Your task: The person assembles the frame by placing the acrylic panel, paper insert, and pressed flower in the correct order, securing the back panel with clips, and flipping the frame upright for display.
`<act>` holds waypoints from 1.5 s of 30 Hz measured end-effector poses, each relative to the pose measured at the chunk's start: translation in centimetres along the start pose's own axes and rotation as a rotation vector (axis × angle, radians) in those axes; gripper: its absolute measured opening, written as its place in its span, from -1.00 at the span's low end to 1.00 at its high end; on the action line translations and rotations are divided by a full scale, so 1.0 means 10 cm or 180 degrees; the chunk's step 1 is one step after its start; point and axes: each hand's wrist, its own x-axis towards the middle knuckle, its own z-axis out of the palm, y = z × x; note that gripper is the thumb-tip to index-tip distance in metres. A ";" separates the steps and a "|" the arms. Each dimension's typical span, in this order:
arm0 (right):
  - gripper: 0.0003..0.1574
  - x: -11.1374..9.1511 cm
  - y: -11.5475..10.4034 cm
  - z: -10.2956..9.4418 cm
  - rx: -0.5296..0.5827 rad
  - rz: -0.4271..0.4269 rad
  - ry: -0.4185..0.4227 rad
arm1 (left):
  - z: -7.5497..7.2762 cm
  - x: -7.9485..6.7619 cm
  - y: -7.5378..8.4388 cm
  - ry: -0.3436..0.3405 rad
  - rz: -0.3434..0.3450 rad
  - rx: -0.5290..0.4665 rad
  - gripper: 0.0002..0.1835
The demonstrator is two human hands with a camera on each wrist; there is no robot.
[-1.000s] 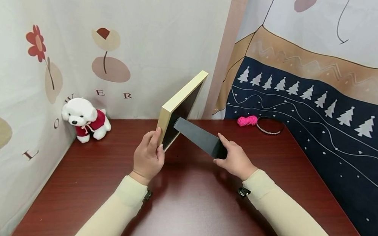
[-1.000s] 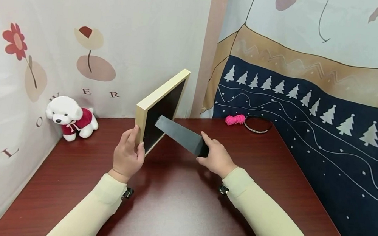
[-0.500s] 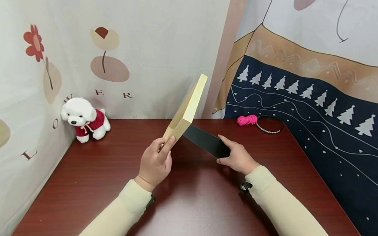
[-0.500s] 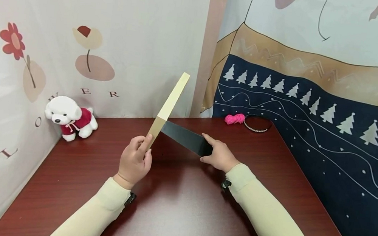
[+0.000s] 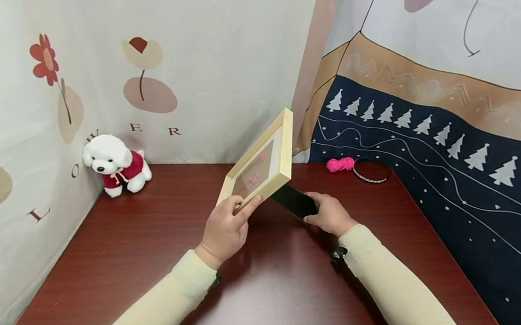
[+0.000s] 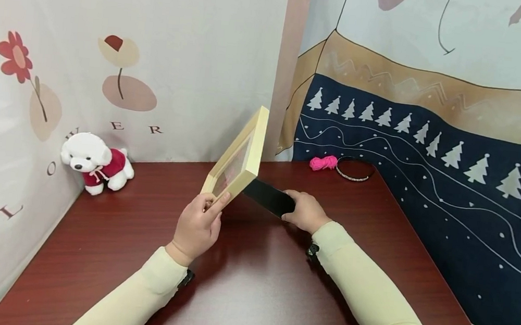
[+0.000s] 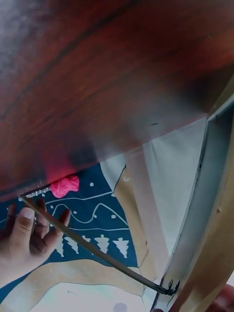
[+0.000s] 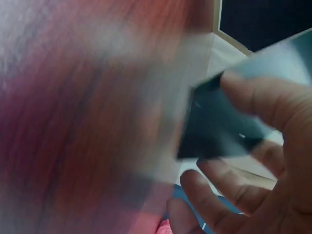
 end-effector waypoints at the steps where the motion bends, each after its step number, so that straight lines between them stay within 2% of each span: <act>1: -0.10 0.00 0.00 -0.01 -0.0001 -0.0004 -0.0005 | 0.00 0.00 0.00 -0.0024 0.0008 0.0021 -0.21; 5: -0.13 0.00 0.00 -0.04 0.0005 0.0032 -0.0051 | 0.02 -0.01 0.01 -0.0100 0.0020 0.0087 -0.21; 9: -0.08 -0.03 0.00 -0.07 0.0045 0.0108 -0.0034 | 0.04 0.00 0.03 -0.0148 0.0013 0.0128 -0.22; 11: -0.07 -0.07 -0.03 -0.07 0.0158 0.0080 0.0160 | 0.04 0.01 0.06 -0.0188 0.0007 0.0163 -0.18; 13: -0.10 -0.13 -0.11 -0.06 0.0435 -0.0020 0.0519 | 0.05 0.01 0.09 -0.0227 -0.0014 0.0190 -0.13; 15: -0.16 -0.21 -0.24 -0.01 0.0859 -0.0280 0.1018 | 0.06 0.01 0.12 -0.0269 -0.0026 0.0229 -0.09; 17: -0.19 -0.32 -0.41 0.05 0.1240 -0.0710 0.1521 | 0.07 0.01 0.15 -0.0297 -0.0047 0.0245 -0.07; 19: -0.14 -0.44 -0.59 0.11 0.1502 -0.1204 0.1893 | 0.08 0.00 0.17 -0.0308 -0.0100 0.0197 -0.07; 21: -0.06 -0.53 -0.74 0.16 0.1548 -0.1647 0.2093 | 0.07 -0.01 0.19 -0.0277 -0.0192 0.0082 -0.06; 23: 0.03 -0.60 -0.87 0.20 0.1487 -0.1959 0.2150 | 0.06 -0.02 0.20 -0.0231 -0.0299 -0.0054 -0.05; 26: 0.11 -0.65 -1.01 0.22 0.1266 -0.2129 0.2126 | 0.04 -0.02 0.22 -0.0167 -0.0402 -0.0242 -0.03; 30: 0.17 -0.66 -1.08 0.23 0.0998 -0.2104 0.2110 | 0.01 0.01 0.27 -0.0155 -0.0450 -0.0459 -0.01; 34: 0.21 -0.64 -1.08 0.24 0.1002 -0.1974 0.2076 | -0.01 0.01 0.33 -0.0168 -0.0575 -0.0713 0.02; 39: 0.28 -0.57 -1.06 0.23 0.1318 -0.1666 0.1992 | -0.01 0.01 0.43 -0.0293 -0.0667 -0.1025 0.09; 45: 0.47 -0.46 -1.05 0.22 0.1809 -0.1084 0.2074 | -0.04 0.02 0.54 -0.0748 -0.0747 -0.1539 0.12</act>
